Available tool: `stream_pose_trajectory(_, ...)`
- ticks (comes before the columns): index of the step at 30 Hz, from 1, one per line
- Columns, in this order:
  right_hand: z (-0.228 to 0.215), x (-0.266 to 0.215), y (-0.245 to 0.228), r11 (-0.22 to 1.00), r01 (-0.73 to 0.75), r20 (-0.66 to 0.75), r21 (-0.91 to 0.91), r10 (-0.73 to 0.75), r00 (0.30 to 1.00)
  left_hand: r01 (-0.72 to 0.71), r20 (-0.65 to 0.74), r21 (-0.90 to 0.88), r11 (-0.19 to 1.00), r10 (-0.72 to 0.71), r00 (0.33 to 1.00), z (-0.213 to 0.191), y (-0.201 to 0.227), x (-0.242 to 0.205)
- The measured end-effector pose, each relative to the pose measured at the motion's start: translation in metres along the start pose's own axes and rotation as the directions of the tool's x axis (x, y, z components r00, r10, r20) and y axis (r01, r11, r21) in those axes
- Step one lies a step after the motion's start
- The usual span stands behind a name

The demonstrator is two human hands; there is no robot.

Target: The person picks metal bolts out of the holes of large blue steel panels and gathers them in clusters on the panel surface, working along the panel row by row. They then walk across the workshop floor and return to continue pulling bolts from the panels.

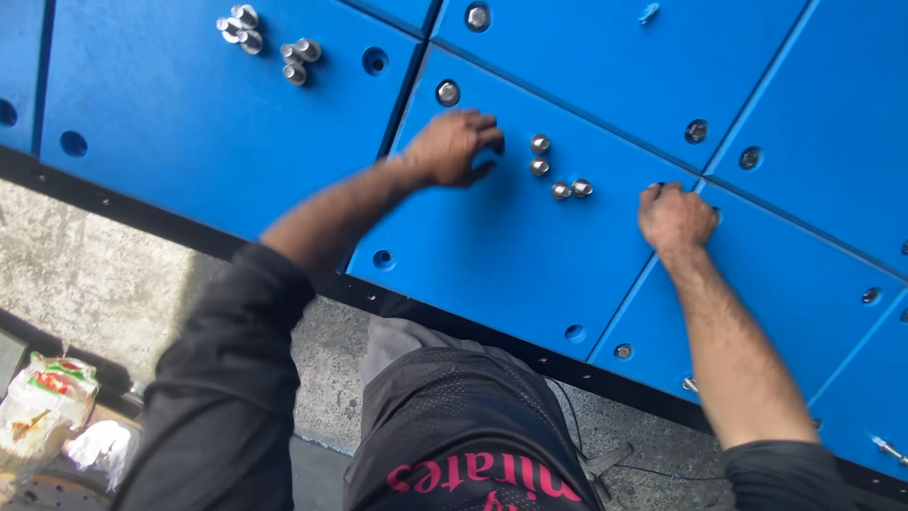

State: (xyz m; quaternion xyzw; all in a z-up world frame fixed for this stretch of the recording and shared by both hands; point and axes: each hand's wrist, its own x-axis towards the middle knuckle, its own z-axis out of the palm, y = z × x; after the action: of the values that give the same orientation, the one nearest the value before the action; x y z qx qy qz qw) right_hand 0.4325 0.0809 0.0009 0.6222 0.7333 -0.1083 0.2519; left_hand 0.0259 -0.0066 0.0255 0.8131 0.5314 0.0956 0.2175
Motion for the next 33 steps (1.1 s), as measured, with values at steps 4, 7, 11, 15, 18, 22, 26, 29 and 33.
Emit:
stream_pose_trajectory(4,-0.026,-0.049,-0.044,0.835,0.277,-0.26,0.475,-0.167,0.951,0.136,-0.207,-0.389,0.911,-0.23,0.951,0.037,0.067,-0.001)
stream_pose_trajectory(7,-0.021,-0.06,-0.067,0.672,0.404,-0.277,0.621,-0.293,0.915,0.318,-0.218,-0.511,0.799,-0.478,0.851,0.059,0.096,0.01)
stream_pose_trajectory(11,0.006,-0.06,-0.075,0.534,0.474,-0.409,0.7,-0.245,0.879,0.409,-0.267,-0.495,0.767,-0.582,0.768,0.076,0.102,0.022)
stream_pose_trajectory(15,0.037,-0.07,-0.061,0.424,0.409,-0.409,0.808,-0.095,0.907,0.361,-0.245,-0.654,0.664,-0.638,0.73,0.037,0.111,0.007)
stream_pose_trajectory(18,0.021,-0.114,-0.044,-0.048,0.098,-0.101,0.994,-0.07,0.992,0.253,-0.173,-0.838,0.484,-0.674,0.718,0.052,0.104,-0.04)
stream_pose_trajectory(22,0.037,-0.188,-0.012,0.181,-0.034,0.053,0.983,-0.103,0.993,0.421,0.081,-0.856,0.3,-0.726,0.682,0.032,0.115,-0.121)
stream_pose_trajectory(26,0.079,-0.242,0.005,0.606,-0.072,0.094,0.792,-0.004,0.996,0.48,0.197,-0.86,0.176,-0.753,0.628,0.056,0.111,-0.202)
stream_pose_trajectory(29,0.112,-0.265,0.005,0.673,-0.047,0.015,0.738,0.053,0.998,0.562,0.216,-0.807,0.183,-0.794,0.569,0.065,0.115,-0.242)
stream_pose_trajectory(33,0.136,-0.272,-0.009,0.672,0.008,-0.144,0.74,0.147,0.979,0.645,0.233,-0.735,0.21,-0.815,0.531,0.065,0.116,-0.261)
